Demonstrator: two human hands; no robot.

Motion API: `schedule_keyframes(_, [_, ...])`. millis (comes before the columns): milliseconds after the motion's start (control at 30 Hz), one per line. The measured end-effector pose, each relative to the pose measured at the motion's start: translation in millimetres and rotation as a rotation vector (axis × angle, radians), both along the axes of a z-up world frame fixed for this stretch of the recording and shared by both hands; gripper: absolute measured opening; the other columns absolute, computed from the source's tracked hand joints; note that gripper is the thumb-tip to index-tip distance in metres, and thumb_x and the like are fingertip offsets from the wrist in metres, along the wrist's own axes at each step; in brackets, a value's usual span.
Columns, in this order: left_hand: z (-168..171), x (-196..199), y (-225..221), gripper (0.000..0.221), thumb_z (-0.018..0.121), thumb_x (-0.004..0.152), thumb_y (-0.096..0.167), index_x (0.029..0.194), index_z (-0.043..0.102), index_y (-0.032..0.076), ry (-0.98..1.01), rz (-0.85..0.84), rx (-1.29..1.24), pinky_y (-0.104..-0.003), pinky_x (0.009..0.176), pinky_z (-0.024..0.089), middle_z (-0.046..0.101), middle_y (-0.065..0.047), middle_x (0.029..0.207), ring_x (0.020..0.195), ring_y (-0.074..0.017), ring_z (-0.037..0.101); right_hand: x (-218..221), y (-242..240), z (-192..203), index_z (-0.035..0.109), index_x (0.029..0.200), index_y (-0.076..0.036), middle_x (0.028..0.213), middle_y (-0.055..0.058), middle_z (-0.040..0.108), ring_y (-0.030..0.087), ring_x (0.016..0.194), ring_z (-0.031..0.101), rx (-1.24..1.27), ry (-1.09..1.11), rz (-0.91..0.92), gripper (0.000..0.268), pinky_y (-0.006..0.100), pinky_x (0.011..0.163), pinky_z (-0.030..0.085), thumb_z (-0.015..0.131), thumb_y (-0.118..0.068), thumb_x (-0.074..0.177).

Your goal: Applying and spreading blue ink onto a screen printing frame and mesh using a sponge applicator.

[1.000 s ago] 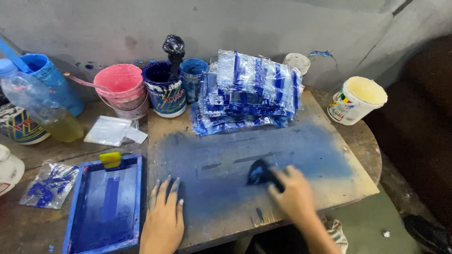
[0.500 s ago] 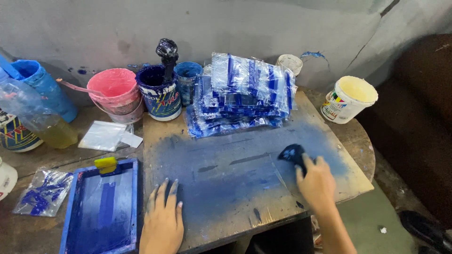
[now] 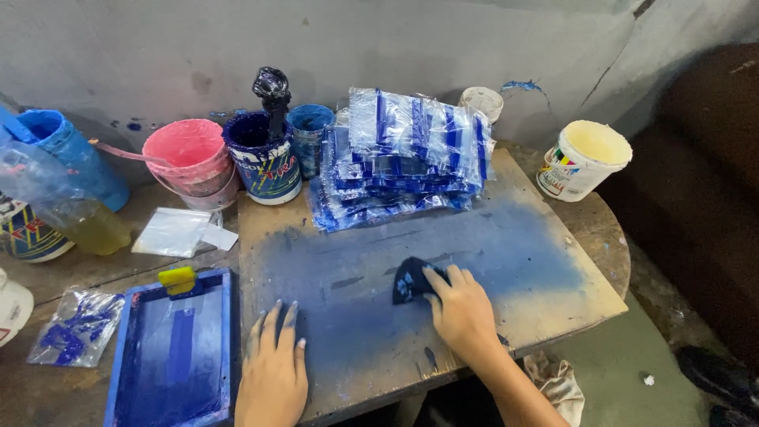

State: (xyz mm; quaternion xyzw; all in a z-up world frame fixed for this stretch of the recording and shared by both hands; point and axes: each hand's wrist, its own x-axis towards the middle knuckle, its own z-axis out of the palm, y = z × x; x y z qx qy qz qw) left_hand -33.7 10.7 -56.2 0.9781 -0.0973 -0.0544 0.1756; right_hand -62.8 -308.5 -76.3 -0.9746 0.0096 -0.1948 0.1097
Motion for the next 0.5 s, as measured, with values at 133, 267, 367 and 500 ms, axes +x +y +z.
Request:
schedule_keyframes(133, [3.5,-1.6,-0.3,0.056,0.037,0.102,0.036,0.157,0.034,0.024,0.003,-0.001,0.012,-0.054,0.122,0.028,0.034,-0.002,0.163,0.152,-0.0277,0.026,19.2,17.6,9.5,0.063,0.136,-0.008,0.111,0.016,0.062,0.035,0.091,0.057,0.02,0.054,-0.047,0.043,0.047,0.068,0.055,0.063,-0.017,0.094])
schedule_keyframes(267, [0.8,-3.4,-0.7,0.057,0.035,0.103,0.037,0.158,0.033,0.022,-0.036,-0.005,0.007,-0.053,0.12,0.03,0.038,-0.003,0.161,0.151,-0.0289,0.029,8.5,57.7,30.6,0.049,0.147,-0.002,0.124,0.026,0.059,0.036,0.101,0.062,-0.01,0.278,-0.087,0.049,0.046,0.078,0.06,0.054,-0.023,0.103])
schedule_keyframes(367, [4.3,-3.4,-2.3,0.057,0.035,0.103,0.037,0.158,0.034,0.023,-0.037,0.0,-0.003,-0.053,0.12,0.031,0.039,-0.003,0.161,0.151,-0.0285,0.03,-9.2,81.4,24.7,0.046,0.146,0.002,0.119,0.027,0.058,0.035,0.096,0.061,0.003,0.284,0.043,0.051,0.045,0.075,0.059,0.057,-0.022,0.103])
schedule_keyframes(500, [13.0,-1.8,-0.6,0.057,0.033,0.103,0.04,0.159,0.031,0.027,0.097,0.025,-0.045,-0.054,0.123,0.029,0.033,0.002,0.164,0.156,-0.0235,0.021,-34.7,80.4,16.0,0.054,0.143,-0.005,0.109,0.015,0.054,0.035,0.09,0.052,0.065,0.166,0.271,0.051,0.046,0.07,0.048,0.065,-0.023,0.096])
